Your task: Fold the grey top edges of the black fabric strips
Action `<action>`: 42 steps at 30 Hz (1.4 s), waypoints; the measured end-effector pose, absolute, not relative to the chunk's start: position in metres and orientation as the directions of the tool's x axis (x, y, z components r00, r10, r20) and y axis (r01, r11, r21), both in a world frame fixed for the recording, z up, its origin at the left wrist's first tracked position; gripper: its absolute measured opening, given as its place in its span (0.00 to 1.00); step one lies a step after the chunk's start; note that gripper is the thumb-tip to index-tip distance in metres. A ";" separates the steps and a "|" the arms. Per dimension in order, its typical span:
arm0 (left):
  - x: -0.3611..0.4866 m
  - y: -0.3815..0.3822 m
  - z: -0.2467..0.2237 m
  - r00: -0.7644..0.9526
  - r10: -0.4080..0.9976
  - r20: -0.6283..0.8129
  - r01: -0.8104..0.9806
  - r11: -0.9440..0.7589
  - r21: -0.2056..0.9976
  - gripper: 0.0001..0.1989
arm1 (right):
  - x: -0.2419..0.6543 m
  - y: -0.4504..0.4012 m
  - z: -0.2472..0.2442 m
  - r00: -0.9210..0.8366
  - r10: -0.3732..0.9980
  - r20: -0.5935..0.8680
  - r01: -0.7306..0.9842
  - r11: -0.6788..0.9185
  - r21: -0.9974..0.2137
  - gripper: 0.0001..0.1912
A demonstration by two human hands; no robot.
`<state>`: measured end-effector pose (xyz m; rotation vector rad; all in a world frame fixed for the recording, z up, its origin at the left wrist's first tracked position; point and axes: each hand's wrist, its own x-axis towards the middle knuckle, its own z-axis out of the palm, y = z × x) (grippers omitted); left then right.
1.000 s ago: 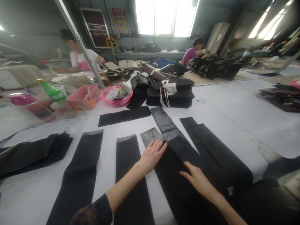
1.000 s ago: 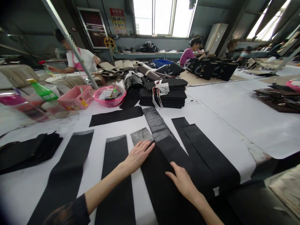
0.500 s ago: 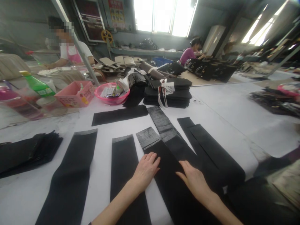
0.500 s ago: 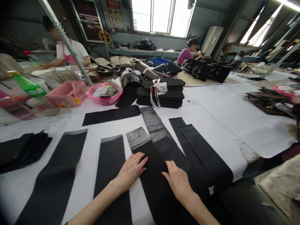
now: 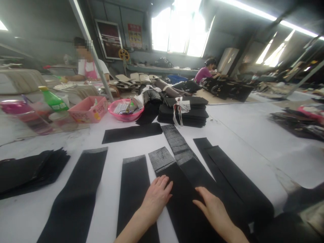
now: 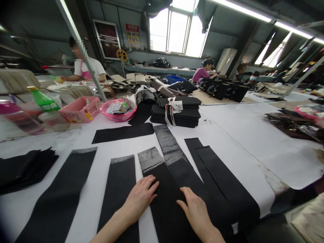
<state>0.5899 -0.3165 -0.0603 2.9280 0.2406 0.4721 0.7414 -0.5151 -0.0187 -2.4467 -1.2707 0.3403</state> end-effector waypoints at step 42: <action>0.549 -0.323 -0.039 0.923 0.214 0.320 0.113 -0.945 0.305 0.07 | 0.760 -0.502 -0.004 0.487 0.726 -0.486 -0.036 -0.540 -0.841 0.19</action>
